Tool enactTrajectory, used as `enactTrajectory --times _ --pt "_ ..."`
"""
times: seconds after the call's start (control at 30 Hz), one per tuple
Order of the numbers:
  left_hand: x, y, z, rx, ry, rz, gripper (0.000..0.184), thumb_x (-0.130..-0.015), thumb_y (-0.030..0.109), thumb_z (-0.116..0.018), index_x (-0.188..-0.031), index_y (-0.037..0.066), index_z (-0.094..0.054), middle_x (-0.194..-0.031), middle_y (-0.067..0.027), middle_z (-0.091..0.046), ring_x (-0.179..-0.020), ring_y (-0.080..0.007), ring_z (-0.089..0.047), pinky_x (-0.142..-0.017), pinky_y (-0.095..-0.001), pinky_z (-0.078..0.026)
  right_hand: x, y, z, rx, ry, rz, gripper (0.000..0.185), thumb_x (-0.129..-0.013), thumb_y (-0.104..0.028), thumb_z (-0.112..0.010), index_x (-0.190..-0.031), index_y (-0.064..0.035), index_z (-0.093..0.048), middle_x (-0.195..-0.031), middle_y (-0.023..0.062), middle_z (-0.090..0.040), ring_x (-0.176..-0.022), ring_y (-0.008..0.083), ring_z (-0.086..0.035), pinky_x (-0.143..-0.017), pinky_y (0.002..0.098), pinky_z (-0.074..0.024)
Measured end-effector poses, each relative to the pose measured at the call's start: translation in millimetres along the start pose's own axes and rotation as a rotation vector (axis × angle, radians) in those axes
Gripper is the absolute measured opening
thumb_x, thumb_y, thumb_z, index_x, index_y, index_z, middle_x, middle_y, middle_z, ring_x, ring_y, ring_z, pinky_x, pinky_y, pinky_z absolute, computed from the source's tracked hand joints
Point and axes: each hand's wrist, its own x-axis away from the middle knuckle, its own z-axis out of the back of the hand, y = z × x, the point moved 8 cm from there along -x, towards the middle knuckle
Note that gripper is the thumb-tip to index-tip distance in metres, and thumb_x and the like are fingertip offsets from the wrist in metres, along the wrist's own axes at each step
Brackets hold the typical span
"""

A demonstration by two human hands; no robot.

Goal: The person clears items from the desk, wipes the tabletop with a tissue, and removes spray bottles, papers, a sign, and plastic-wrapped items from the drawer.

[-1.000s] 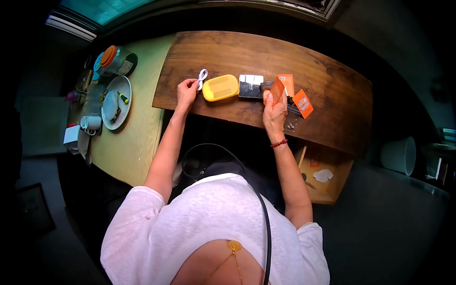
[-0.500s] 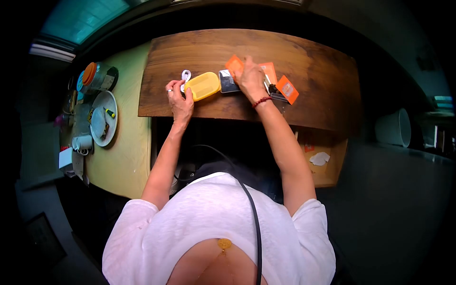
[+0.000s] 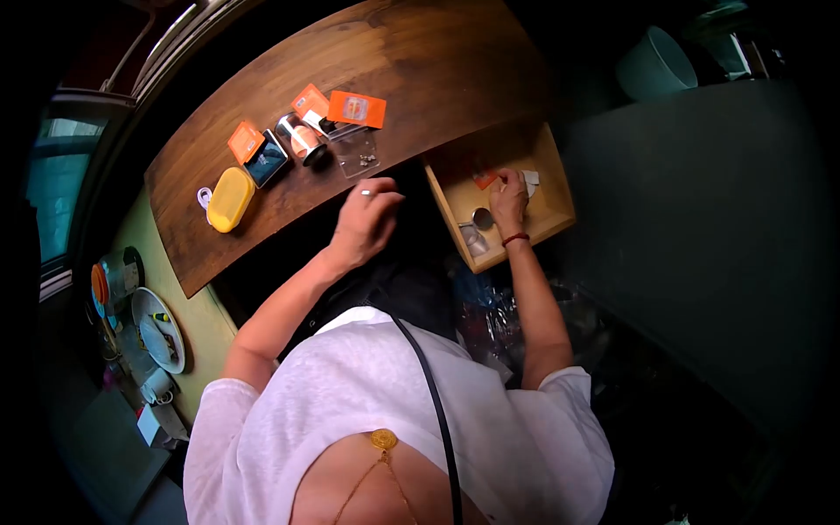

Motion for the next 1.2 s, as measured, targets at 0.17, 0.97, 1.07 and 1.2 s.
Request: enactTrajectory --times 0.17,0.97,1.07,1.2 --pt "-33.9 -20.7 -171.0 -0.200 -0.591 -0.083 0.035 -0.072 0.007 -0.056 -0.106 0.000 -0.054 -0.115 -0.0152 -0.049 -0.104 -0.0300 -0.047 -0.080 -0.0374 -0.044 -14.7 60.8 1.3 0.245 -0.154 0.221 0.042 -0.067 0.005 -0.059 -0.108 -0.0014 -0.050 -0.108 0.0165 -0.049 -0.105 0.0334 -0.044 -0.090 0.0389 -0.0386" --pt "-67.5 -95.0 -253.5 -0.241 -0.693 0.290 0.019 -0.084 0.018 -0.052 -0.095 0.003 -0.058 -0.090 -0.0187 -0.062 -0.086 -0.0337 -0.059 -0.074 -0.0410 -0.048 46.5 20.5 -74.1 0.413 -0.801 0.714 0.031 -0.070 -0.007 -0.058 -0.100 -0.0005 -0.050 -0.077 0.0186 -0.061 -0.076 0.0354 -0.061 -0.065 0.0420 -0.0487" --pt "-79.4 -66.5 -200.2 0.018 -0.424 0.349 0.021 -0.083 0.015 -0.055 -0.099 0.002 -0.055 -0.091 -0.0208 -0.061 -0.087 -0.0379 -0.058 -0.072 -0.0419 -0.047 50.7 20.5 -75.6 0.464 -0.861 0.744 0.028 -0.074 -0.009 -0.055 -0.100 0.0009 -0.051 -0.078 0.0187 -0.062 -0.076 0.0342 -0.062 -0.065 0.0399 -0.0496" --pt "-47.6 -59.8 -136.0 0.324 -0.335 0.733 0.022 -0.082 0.019 -0.058 -0.090 -0.001 -0.052 -0.084 -0.0200 -0.060 -0.077 -0.0303 -0.059 -0.070 -0.0371 -0.046 49.5 17.9 -71.3 0.412 -0.857 0.822 0.028 -0.076 -0.010 -0.055 -0.102 -0.0022 -0.048 -0.081 0.0158 -0.059 -0.079 0.0325 -0.060 -0.066 0.0397 -0.0492"
